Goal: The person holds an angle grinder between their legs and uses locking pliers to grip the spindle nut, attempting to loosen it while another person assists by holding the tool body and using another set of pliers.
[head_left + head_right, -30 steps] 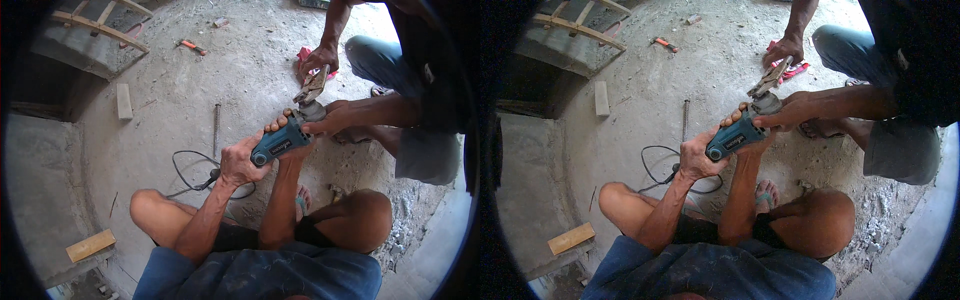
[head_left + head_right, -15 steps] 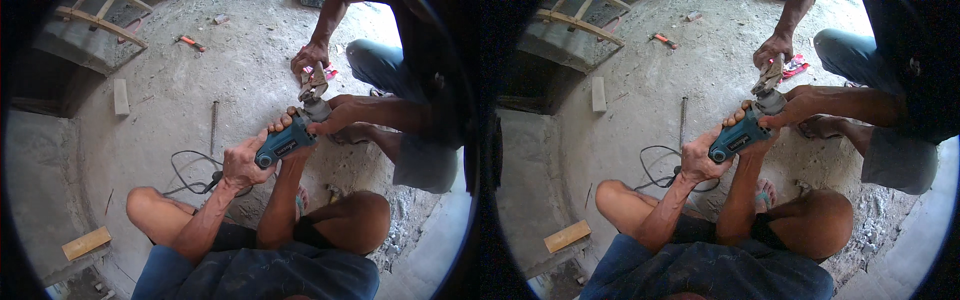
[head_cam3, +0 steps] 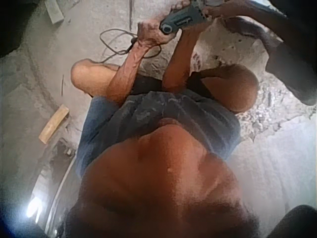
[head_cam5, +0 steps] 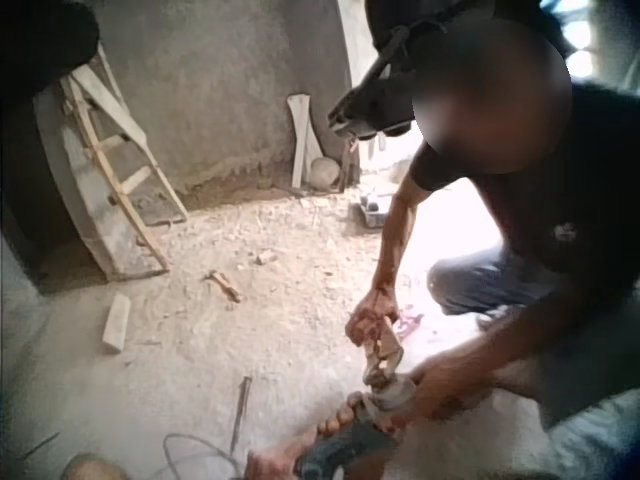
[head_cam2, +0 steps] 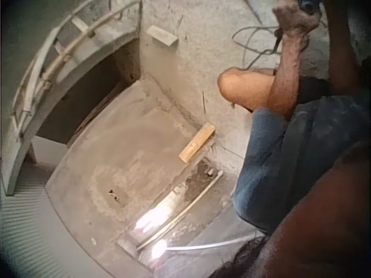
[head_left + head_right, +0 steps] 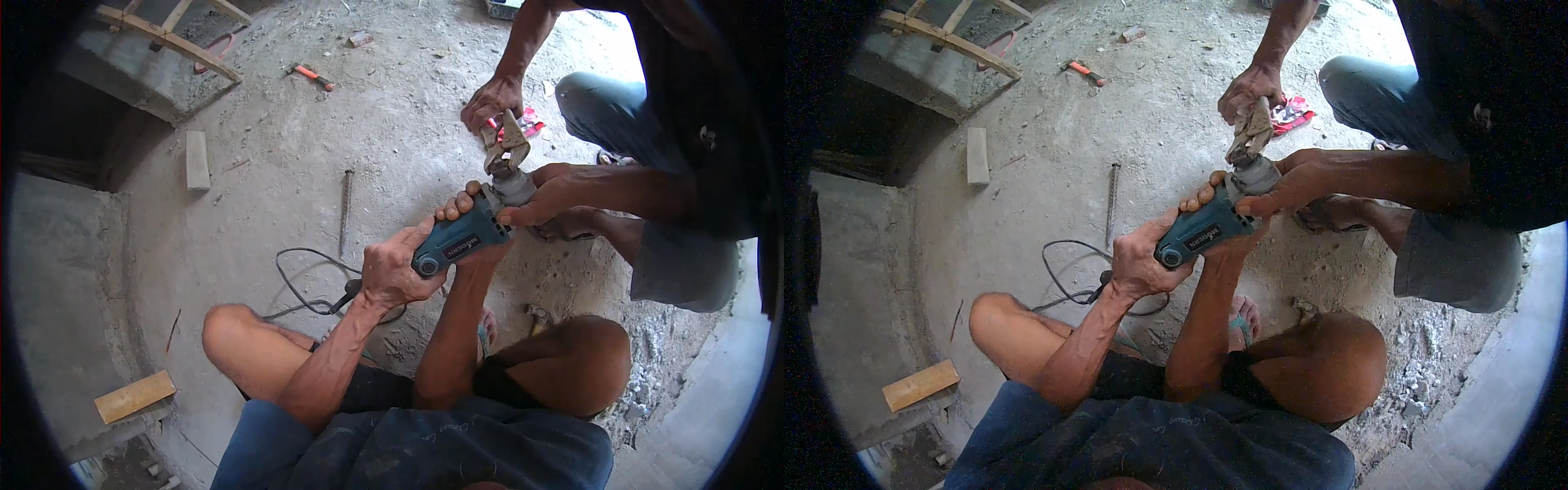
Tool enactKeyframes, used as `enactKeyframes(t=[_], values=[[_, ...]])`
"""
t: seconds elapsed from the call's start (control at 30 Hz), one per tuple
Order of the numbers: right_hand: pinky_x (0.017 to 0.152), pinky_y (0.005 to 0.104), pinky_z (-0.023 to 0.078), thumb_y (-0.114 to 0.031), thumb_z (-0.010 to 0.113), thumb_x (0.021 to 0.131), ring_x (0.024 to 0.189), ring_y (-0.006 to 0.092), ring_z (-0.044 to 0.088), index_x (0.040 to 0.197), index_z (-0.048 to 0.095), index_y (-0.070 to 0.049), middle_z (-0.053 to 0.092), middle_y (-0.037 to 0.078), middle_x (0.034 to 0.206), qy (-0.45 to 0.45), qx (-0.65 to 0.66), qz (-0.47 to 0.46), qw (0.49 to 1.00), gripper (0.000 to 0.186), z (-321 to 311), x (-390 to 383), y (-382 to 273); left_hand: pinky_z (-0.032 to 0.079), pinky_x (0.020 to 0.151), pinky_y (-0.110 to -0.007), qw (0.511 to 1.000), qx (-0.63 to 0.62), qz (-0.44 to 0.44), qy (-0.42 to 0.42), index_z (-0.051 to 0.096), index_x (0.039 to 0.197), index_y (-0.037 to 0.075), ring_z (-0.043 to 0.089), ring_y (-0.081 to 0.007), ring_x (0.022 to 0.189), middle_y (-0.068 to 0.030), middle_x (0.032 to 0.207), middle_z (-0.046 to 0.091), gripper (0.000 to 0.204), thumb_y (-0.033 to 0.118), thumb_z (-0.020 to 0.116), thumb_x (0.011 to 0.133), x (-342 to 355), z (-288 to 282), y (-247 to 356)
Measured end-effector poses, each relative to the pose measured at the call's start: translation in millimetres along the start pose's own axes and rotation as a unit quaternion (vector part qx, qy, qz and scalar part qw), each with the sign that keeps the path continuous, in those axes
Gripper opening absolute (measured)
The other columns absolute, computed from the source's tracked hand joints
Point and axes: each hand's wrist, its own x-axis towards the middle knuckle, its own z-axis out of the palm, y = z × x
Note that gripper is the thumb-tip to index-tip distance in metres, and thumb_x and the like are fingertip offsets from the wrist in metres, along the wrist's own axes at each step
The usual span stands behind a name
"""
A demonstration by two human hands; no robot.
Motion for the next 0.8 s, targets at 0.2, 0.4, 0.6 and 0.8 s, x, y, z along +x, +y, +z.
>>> enactKeyframes(t=[0.2, 0.4, 0.6, 0.8], values=[[0.098, 0.0499, 0.045, -0.054, 0.057, 0.09, 0.098, 0.0336, 0.065, 0.123, 0.052, 0.001, 0.066, 0.015, 0.102, -0.004, 0.002, -0.003, 1.0, 0.064, 4.1, 1.7, 4.1, 0.059, 0.065, -0.043, 1.0, -0.005, 0.008, 0.011, 0.063, 0.13, 0.004, 0.073, -0.0366, 0.077, -0.019, 0.092, 0.072, 0.067, 0.029, 0.079, 0.071, 1.2, -1.9, -1.2], [0.1, 0.0495, 0.044, -0.055, 0.054, 0.091, 0.101, 0.0336, 0.064, 0.126, 0.052, 0.0, 0.066, 0.015, 0.104, -0.011, 0.005, -0.008, 1.0, 0.065, 3.9, 0.6, 2.9, 0.059, 0.065, -0.043, 1.0, -0.007, -0.01, -0.002, 0.064, 0.129, 0.003, 0.073, -0.0369, 0.077, -0.0197, 0.092, 0.072, 0.065, 0.03, 0.079, 0.071, 0.0, -1.0, 0.5], [0.1, 0.048, 0.044, -0.052, 0.057, 0.092, 0.102, 0.0318, 0.064, 0.127, 0.051, 0.0, 0.065, 0.014, 0.105, -0.008, 0.003, -0.006, 1.0, 0.062, -1.4, 0.2, -2.0, 0.059, 0.066, -0.044, 0.999, -0.006, -0.027, -0.032, 0.063, 0.13, 0.005, 0.073, -0.0369, 0.078, -0.0197, 0.093, 0.072, 0.066, 0.031, 0.079, 0.071, 2.3, -0.8, 2.0], [0.101, 0.0494, 0.044, -0.055, 0.058, 0.092, 0.101, 0.0327, 0.064, 0.128, 0.051, 0.0, 0.066, 0.016, 0.104, 0.007, 0.001, -0.003, 1.0, 0.066, -1.8, -0.4, 0.8, 0.059, 0.067, -0.045, 0.999, -0.014, -0.027, -0.026, 0.061, 0.132, 0.006, 0.073, -0.0382, 0.079, -0.0204, 0.095, 0.072, 0.068, 0.03, 0.079, 0.071, 2.0, -3.0, 0.4]])
